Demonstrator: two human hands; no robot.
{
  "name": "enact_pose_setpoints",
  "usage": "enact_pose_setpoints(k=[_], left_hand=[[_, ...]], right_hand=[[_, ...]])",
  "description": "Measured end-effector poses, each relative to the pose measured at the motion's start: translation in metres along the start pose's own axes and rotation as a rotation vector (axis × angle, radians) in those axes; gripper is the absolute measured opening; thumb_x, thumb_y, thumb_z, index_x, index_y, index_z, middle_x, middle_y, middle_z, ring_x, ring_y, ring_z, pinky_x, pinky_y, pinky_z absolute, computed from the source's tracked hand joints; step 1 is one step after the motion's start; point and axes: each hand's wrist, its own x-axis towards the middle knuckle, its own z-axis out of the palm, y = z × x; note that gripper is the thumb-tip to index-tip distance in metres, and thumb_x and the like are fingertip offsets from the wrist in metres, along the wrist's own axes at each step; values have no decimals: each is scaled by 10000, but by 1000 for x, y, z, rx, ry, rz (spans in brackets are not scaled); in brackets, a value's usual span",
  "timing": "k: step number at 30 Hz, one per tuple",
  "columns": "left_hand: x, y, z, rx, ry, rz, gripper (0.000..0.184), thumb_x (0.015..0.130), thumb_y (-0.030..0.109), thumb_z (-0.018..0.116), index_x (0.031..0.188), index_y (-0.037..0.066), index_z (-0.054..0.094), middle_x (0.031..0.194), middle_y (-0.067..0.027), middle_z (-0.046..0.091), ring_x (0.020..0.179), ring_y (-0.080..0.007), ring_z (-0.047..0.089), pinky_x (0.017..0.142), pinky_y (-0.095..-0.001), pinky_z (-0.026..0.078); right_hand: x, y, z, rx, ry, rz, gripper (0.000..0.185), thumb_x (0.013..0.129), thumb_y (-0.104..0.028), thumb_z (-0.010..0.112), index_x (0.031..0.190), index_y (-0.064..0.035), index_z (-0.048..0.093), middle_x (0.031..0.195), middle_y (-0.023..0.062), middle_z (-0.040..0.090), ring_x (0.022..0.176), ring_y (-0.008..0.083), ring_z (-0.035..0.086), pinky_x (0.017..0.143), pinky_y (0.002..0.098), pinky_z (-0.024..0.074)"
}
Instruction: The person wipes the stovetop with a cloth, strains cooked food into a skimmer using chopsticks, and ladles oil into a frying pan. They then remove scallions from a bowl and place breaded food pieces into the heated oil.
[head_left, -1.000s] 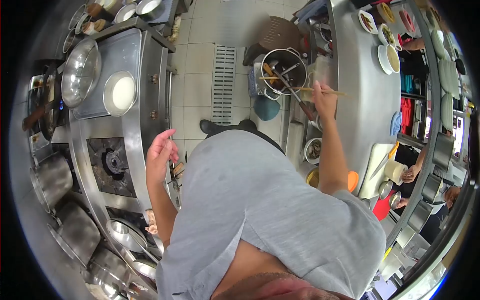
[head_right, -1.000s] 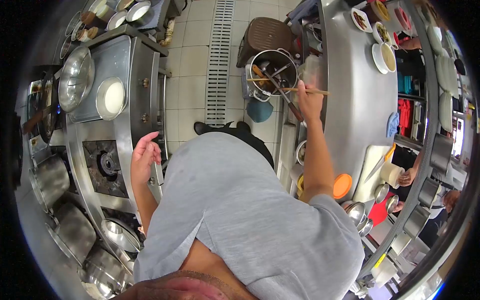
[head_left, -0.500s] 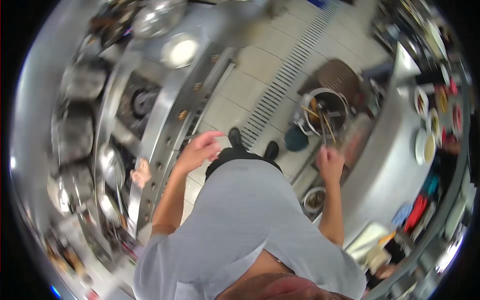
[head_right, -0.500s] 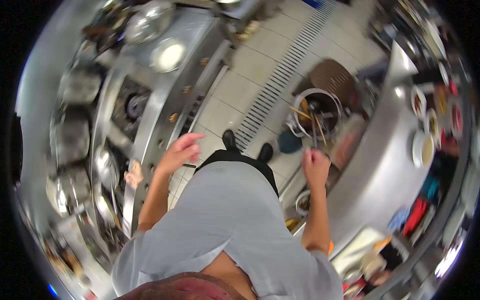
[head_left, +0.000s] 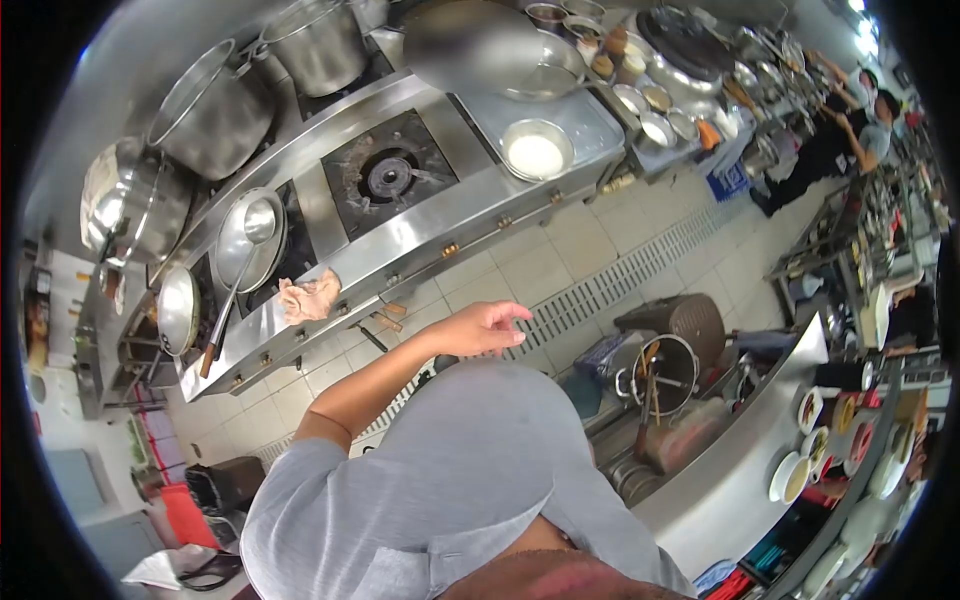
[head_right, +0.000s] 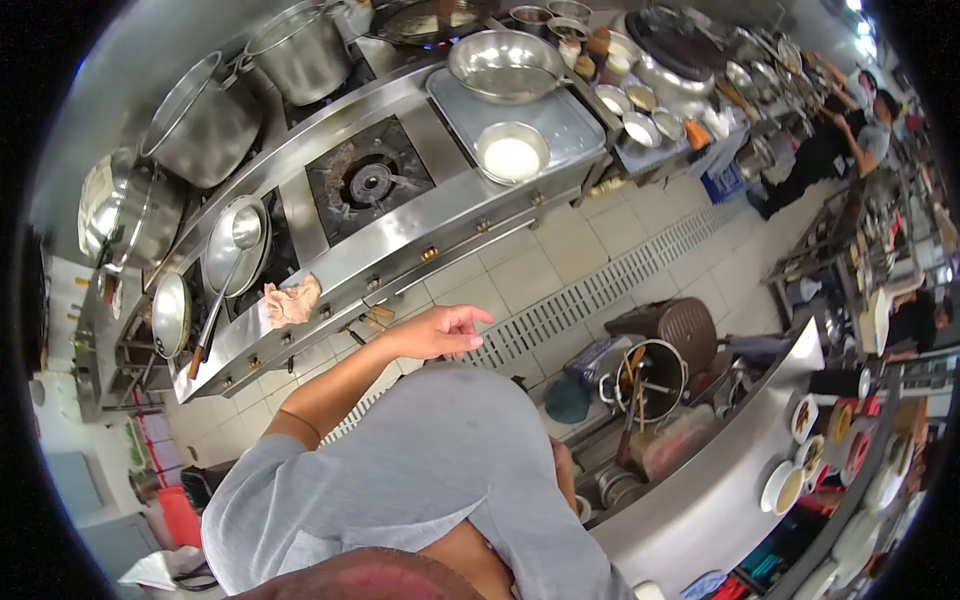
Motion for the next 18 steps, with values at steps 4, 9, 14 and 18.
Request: enact_pose_setpoints(k=[4,9,14,18], left_hand=[[-6,-12,-20,-37,13,150,741,1019,400,577,1608,176,187,1094,-79,644,857,-146,664,724,-305,552],[-3,3,-29,-189,-242,273,834,1042,410,525,1616,239,-57,1186,-150,653,905,-188,685,783,-336,579],[26,18,-3,-211,-442,179,797,1068,478,409,1597,255,-144,1148,-182,663,892,-231,696,760,-357,591],[52,10,-7,-439,-499,123,783,1043,575,393,1618,239,-19,1169,-163,651,939,-239,684,784,-379,573]], right_hand=[[-21,-156,-82,1283,123,-76,491,1002,-416,505,1304,-54,645,1178,150,707,1147,315,643,997,462,493],[-84,-364,-40,1530,-99,-408,634,1005,-530,497,1356,-7,569,1220,142,671,1168,269,615,1052,430,453],[-23,-468,-13,1286,-749,-595,588,1017,-520,488,1278,0,573,934,96,697,773,190,678,670,322,554],[-39,-520,-20,976,-314,-364,346,1044,-349,499,1177,-43,591,802,27,636,590,112,597,475,240,470]])
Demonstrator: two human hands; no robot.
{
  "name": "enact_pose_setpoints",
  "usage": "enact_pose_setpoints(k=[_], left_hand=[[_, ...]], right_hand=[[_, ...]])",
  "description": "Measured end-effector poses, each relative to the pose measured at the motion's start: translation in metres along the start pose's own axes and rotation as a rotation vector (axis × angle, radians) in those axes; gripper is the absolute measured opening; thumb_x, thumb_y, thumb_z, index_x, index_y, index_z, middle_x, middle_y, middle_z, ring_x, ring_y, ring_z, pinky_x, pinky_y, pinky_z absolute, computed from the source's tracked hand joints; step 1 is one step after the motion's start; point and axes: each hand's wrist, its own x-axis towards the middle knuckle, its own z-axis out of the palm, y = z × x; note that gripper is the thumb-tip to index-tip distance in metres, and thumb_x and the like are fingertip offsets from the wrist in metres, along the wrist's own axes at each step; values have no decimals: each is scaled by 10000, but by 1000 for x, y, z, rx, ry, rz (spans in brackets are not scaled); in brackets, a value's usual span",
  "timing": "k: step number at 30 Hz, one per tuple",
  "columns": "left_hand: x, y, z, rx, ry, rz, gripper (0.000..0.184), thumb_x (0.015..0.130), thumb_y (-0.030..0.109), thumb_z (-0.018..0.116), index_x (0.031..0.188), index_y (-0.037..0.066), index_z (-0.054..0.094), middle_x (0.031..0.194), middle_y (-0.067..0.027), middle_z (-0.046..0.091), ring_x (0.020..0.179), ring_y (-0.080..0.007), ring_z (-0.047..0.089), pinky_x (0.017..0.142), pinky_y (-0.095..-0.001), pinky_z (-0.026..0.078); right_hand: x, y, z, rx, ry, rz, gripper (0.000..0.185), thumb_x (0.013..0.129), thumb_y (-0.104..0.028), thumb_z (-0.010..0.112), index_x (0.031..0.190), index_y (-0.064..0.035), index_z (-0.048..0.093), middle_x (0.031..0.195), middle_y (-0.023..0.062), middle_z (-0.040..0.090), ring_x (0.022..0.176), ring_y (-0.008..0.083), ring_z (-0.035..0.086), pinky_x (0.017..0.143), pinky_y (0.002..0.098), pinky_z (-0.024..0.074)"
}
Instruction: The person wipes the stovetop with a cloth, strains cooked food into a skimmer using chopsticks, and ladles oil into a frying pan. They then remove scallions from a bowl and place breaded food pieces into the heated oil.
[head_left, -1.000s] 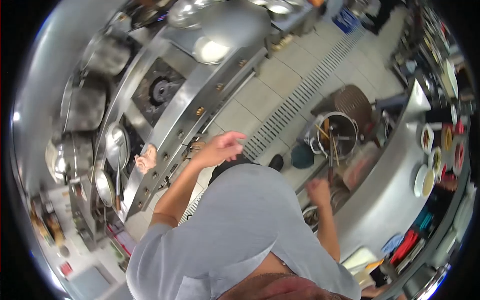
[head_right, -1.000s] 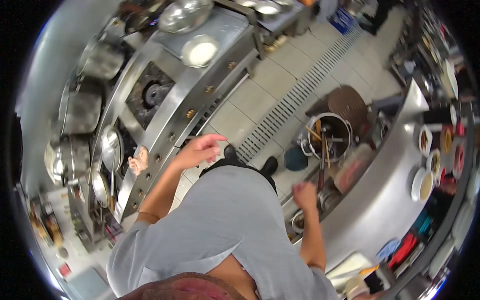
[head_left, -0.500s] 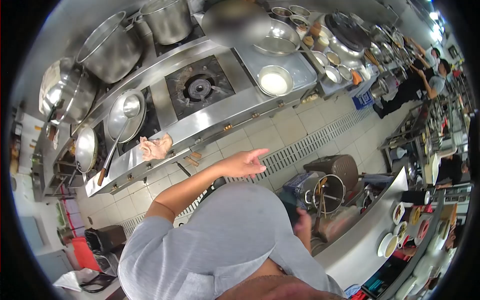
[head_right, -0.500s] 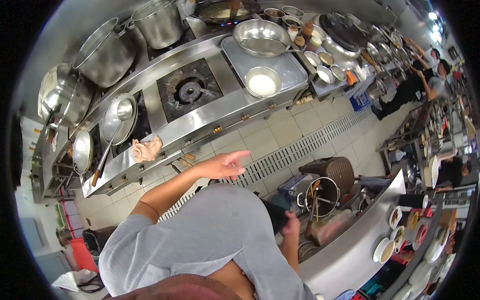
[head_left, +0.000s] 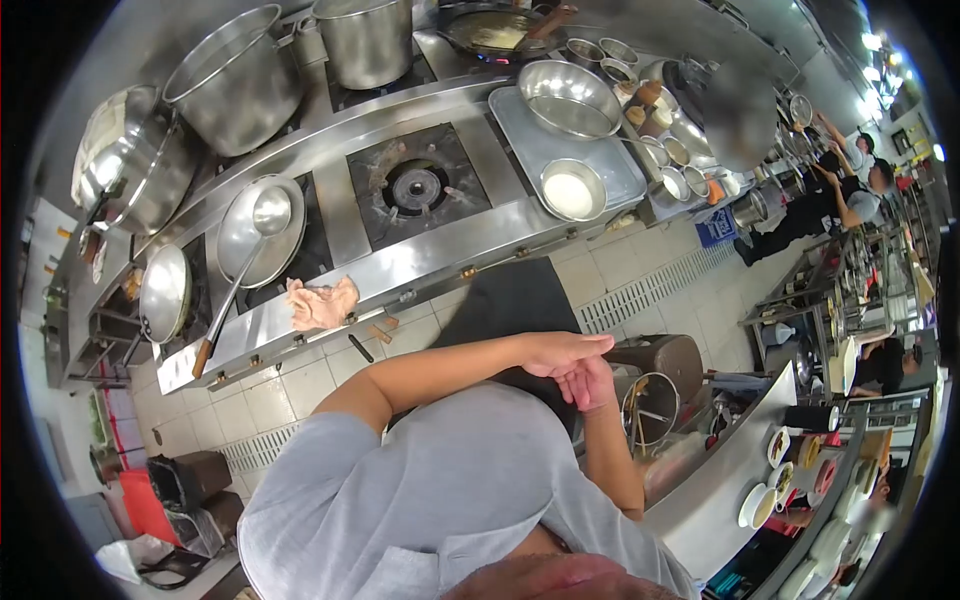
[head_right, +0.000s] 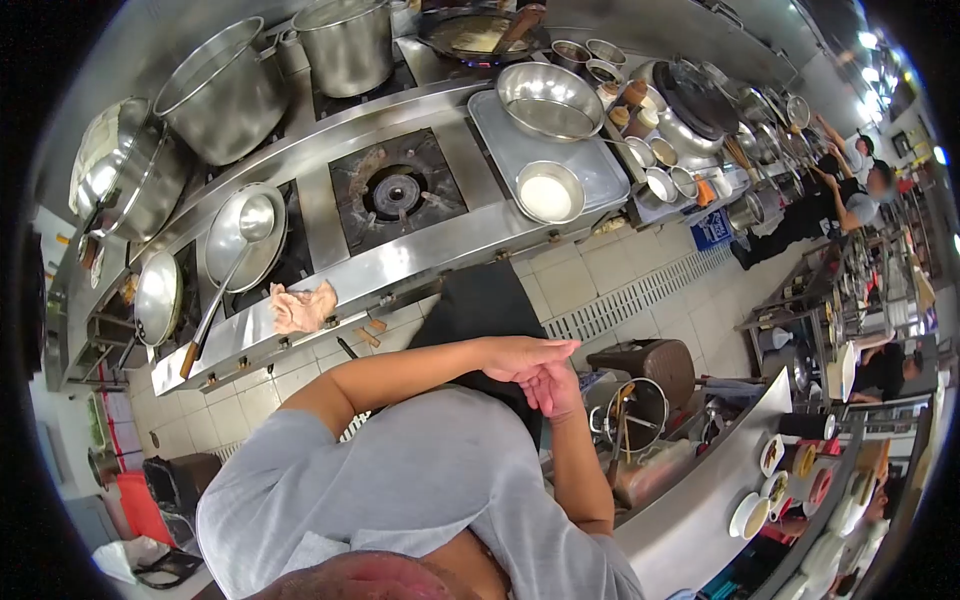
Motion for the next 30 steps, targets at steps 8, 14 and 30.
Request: enact_pose_setpoints(k=[8,14,30], left_hand=[[-15,-32,-29,-12,175,-63,842,1001,661,407,1629,221,59,1459,-161,482,1283,-292,529,1024,-446,437],[23,-27,-17,-580,-250,194,997,853,816,483,1590,178,266,1571,-154,378,1429,-311,390,1093,-577,388],[40,-76,-14,909,201,285,399,868,275,704,1180,30,662,1164,-204,673,1135,-295,625,963,-407,485]], right_hand=[[-38,-3,-18,-800,263,-337,315,1028,-206,542,1198,39,645,1040,91,716,933,157,628,853,320,503],[-57,-59,45,828,-570,-198,987,957,-636,522,1598,-49,56,1401,200,522,1080,274,651,910,373,536],[8,-34,19,-946,-48,-298,323,1003,-269,573,1032,23,708,857,24,687,796,79,588,714,261,471]])
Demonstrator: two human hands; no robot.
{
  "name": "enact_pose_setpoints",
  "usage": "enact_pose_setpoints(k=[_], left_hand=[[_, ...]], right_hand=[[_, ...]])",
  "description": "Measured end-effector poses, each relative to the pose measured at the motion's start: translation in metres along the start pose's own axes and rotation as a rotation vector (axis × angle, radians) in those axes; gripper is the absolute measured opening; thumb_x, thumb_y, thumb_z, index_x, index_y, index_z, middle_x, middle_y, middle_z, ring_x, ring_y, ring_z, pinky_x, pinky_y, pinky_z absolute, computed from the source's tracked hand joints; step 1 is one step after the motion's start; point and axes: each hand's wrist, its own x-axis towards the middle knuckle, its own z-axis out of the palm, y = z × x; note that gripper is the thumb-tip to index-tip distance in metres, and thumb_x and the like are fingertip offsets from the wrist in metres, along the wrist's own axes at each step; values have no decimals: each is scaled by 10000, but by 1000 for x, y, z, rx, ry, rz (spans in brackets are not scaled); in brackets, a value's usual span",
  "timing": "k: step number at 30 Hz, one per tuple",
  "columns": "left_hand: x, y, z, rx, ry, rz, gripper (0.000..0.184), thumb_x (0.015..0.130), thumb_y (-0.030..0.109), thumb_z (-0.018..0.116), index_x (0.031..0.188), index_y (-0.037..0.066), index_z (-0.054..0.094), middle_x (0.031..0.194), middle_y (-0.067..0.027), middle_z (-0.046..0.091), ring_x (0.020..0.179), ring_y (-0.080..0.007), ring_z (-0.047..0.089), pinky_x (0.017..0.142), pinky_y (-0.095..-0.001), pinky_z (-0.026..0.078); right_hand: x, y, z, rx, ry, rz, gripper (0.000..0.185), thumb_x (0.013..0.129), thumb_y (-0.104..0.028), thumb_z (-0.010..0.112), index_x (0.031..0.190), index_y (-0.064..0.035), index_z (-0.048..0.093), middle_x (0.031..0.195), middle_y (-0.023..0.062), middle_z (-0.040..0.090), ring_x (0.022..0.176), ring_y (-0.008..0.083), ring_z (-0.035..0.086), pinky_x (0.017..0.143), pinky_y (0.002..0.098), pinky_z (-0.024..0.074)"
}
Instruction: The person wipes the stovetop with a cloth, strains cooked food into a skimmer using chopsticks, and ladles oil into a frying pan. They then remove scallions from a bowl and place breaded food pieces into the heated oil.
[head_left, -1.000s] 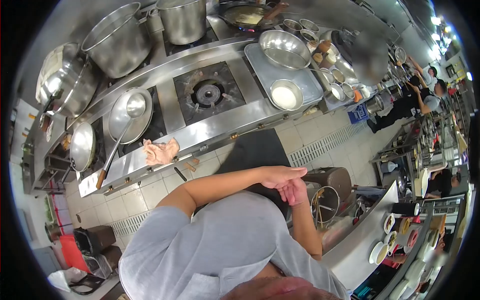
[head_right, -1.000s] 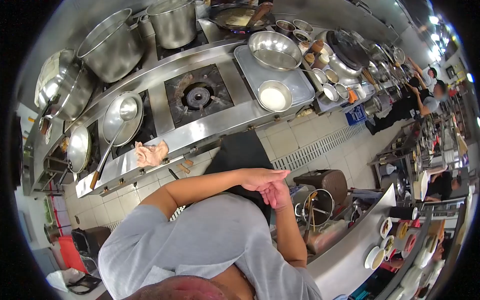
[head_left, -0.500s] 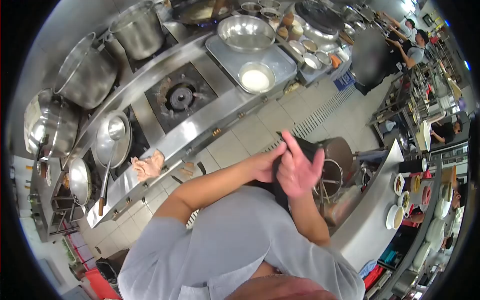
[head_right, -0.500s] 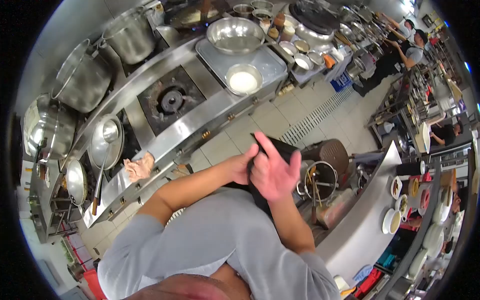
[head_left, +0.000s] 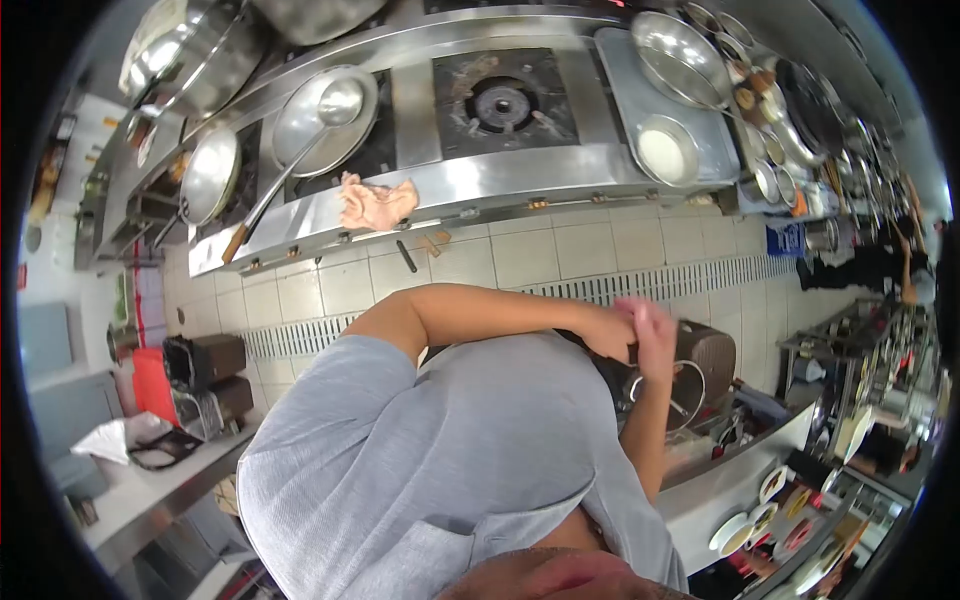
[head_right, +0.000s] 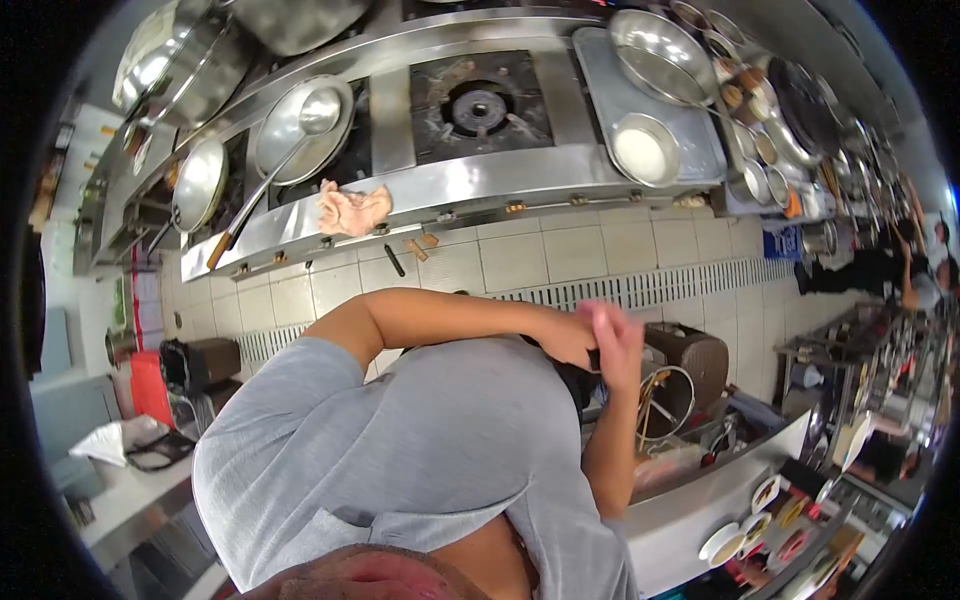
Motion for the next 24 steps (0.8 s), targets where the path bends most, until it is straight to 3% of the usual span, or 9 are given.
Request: enact_pose_setpoints(k=[2,4,7,8,10,12,14,19,24], left_hand=[[-51,26,-62,-228,-102,-363,316,869,236,629,1081,8,681,976,-199,702,925,-294,686,813,-423,527],[-100,-15,-71,-54,113,-236,321,899,292,634,1004,-7,686,860,-166,708,764,-265,693,707,-405,531],[-172,-9,-101,-83,304,-402,513,970,408,626,1284,2,610,1030,-157,716,911,-219,689,783,-361,544],[-180,-15,-106,-83,356,-426,572,975,419,625,1355,-5,566,1104,-158,708,971,-212,684,813,-354,543],[-178,69,-150,-737,369,-253,714,955,499,639,1423,-21,495,1228,-175,664,1049,-232,669,856,-352,530],[-170,149,-188,-833,234,161,1005,845,721,635,1528,31,375,1315,-138,627,1070,-206,644,921,-340,487],[-165,213,-220,-710,173,298,1295,617,891,614,1501,-29,388,1254,-173,647,1056,-241,653,897,-342,488],[-142,249,-229,-529,76,586,1265,635,864,649,1491,-35,404,1227,-164,659,1024,-233,662,874,-334,501],[-111,235,-241,-499,102,605,1236,652,836,685,1481,-42,421,1200,-155,671,992,-225,672,852,-326,514]], right_hand=[[-56,59,0,22,-30,249,348,1001,-254,576,1199,21,655,893,54,678,808,129,586,800,304,489],[-90,106,-1,-138,-60,326,355,988,-219,592,1233,32,639,879,74,679,810,151,597,821,305,493],[-98,149,-18,-305,-152,361,333,959,-158,631,1222,46,646,921,104,704,858,167,637,841,298,505],[-85,134,-16,-250,0,338,323,928,-118,677,1194,64,653,992,132,726,915,169,665,850,307,525],[-47,82,-24,-175,129,393,364,925,-136,710,1222,63,641,1061,114,729,980,157,673,890,295,519],[-4,45,-22,174,139,382,379,929,-104,708,1258,62,621,1117,113,710,1019,162,668,918,285,520],[30,-15,-10,192,-47,180,397,922,-94,713,1272,64,612,1104,115,711,1033,162,666,922,296,527],[58,-102,30,164,-227,145,343,909,-105,739,1225,10,670,1009,66,723,865,107,636,823,270,519],[119,-127,-1,-16,-320,-31,324,907,-141,757,1194,-6,690,911,32,725,801,83,611,758,252,509]])
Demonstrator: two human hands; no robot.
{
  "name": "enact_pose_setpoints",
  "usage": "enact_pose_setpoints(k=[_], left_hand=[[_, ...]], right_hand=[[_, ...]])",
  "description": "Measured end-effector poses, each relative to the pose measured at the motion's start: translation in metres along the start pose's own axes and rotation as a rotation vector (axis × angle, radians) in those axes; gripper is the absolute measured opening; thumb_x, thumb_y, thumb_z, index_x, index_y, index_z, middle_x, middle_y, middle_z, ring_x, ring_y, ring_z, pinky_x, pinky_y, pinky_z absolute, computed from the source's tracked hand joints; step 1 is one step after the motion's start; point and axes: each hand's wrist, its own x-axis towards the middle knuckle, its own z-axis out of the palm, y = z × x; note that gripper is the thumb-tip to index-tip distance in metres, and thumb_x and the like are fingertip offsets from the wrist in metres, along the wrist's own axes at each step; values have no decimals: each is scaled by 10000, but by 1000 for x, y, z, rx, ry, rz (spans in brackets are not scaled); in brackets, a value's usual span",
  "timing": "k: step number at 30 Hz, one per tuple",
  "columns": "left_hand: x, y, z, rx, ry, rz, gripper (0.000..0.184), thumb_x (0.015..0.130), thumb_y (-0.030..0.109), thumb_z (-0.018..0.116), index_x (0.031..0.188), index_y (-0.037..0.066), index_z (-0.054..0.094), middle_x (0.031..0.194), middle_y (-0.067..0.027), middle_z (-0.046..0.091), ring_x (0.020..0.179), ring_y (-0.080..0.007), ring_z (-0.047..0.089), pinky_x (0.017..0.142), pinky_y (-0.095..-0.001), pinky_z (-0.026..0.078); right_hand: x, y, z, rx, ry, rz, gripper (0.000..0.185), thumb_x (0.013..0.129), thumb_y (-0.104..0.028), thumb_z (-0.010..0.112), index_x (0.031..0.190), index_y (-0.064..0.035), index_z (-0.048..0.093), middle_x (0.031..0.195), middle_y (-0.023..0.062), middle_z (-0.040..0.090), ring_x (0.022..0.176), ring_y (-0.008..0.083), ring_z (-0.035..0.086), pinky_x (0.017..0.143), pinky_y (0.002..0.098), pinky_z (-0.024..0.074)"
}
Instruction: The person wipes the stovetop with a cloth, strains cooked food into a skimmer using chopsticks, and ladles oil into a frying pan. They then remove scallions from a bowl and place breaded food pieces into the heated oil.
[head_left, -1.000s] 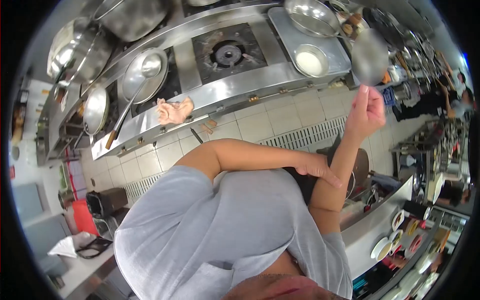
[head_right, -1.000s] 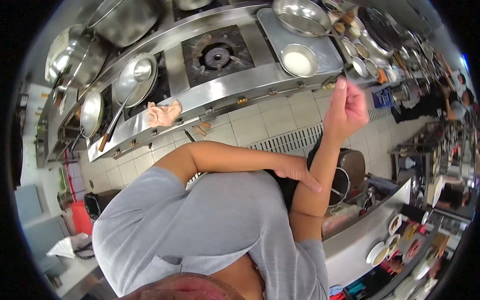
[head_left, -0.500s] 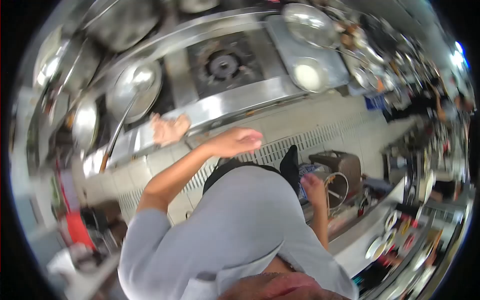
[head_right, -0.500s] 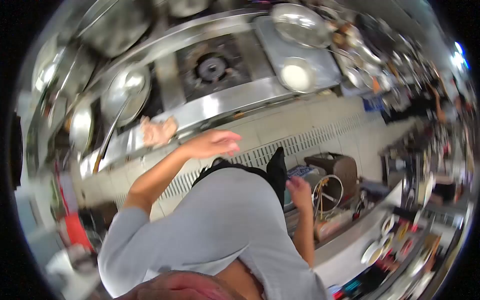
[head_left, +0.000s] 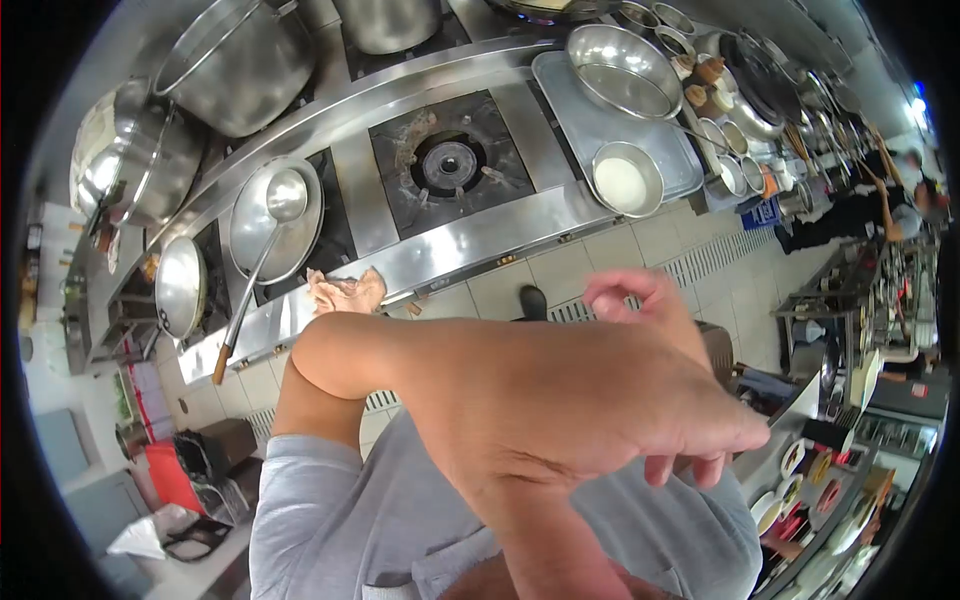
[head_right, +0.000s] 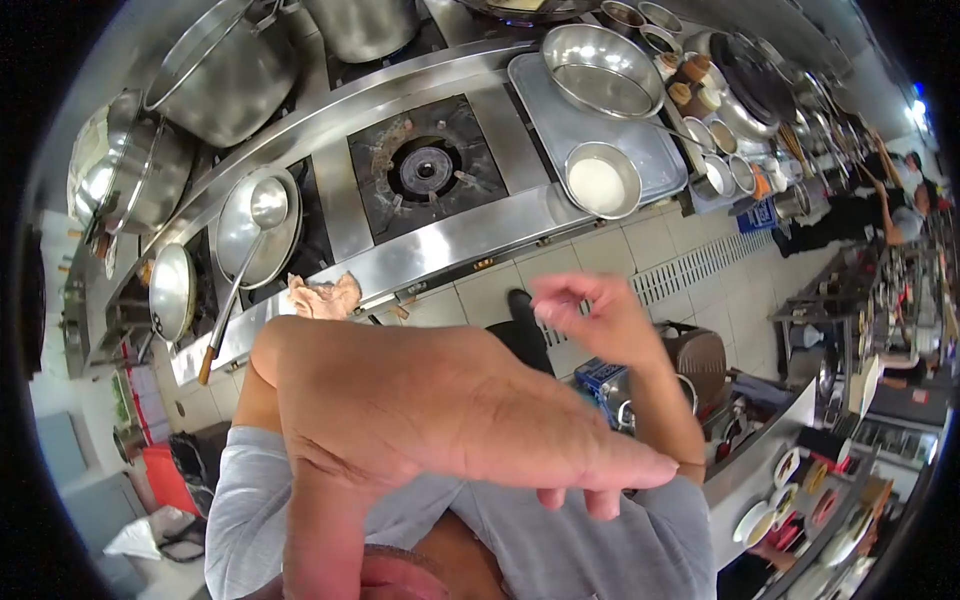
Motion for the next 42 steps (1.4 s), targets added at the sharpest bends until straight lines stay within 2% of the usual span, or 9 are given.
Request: enact_pose_setpoints(k=[6,9,14,18,19,24,29,37,42], left_hand=[[25,-21,-32,65,220,-265,1192,683,803,717,1476,-41,434,1179,-145,681,972,-213,680,818,-314,521],[17,-48,-39,50,398,-480,1059,781,733,691,1486,-15,436,1191,-138,678,1011,-201,675,825,-302,504],[-50,-113,-30,65,745,-527,642,994,387,602,1472,-8,438,1214,-142,657,1028,-190,662,866,-326,529],[-118,-131,2,35,1122,-564,615,1021,412,537,1450,-22,461,1202,-156,671,1025,-213,673,868,-336,531],[-132,-132,12,29,1203,-560,618,1022,423,530,1442,-26,469,1197,-160,675,1021,-220,676,865,-338,531],[-164,-127,54,8,1472,-407,653,1011,475,528,1412,-41,494,1177,-179,682,1000,-242,681,849,-349,528],[-181,-126,68,18,1556,-322,697,1000,523,522,1404,-45,500,1165,-187,683,993,-253,681,843,-360,527],[-193,-108,55,23,1563,-350,690,988,522,551,1389,-39,515,1157,-181,685,977,-256,690,822,-357,542],[-197,-100,47,30,1561,-359,676,987,504,562,1384,-41,519,1155,-178,685,979,-255,691,828,-354,540]], right_hand=[[153,-47,-145,265,21,-14,598,1023,-521,474,1068,38,682,859,105,722,698,146,667,593,268,495],[256,-69,-210,402,-79,197,861,951,-713,423,1238,84,579,999,189,725,777,205,691,635,297,512],[392,-63,-243,606,-149,413,778,996,-614,429,1287,100,530,1169,278,662,888,316,709,681,327,572],[441,-44,-230,747,-266,177,727,1016,-500,410,1361,140,440,1214,306,637,942,360,689,830,401,587],[454,-39,-238,843,-337,153,495,998,-257,487,1261,161,508,1213,324,615,1002,407,664,848,428,600],[498,-49,-283,1037,-142,424,249,843,38,612,1017,204,545,1084,306,596,1079,412,604,798,386,609],[489,-47,-290,661,-173,445,145,807,-2,620,915,93,594,920,217,644,693,188,642,566,260,528],[462,-22,-294,4,14,121,67,738,-18,676,745,-20,609,690,95,626,565,174,607,477,300,471],[448,-13,-296,71,153,-54,85,703,41,668,693,2,594,642,87,603,549,195,602,488,328,469]])
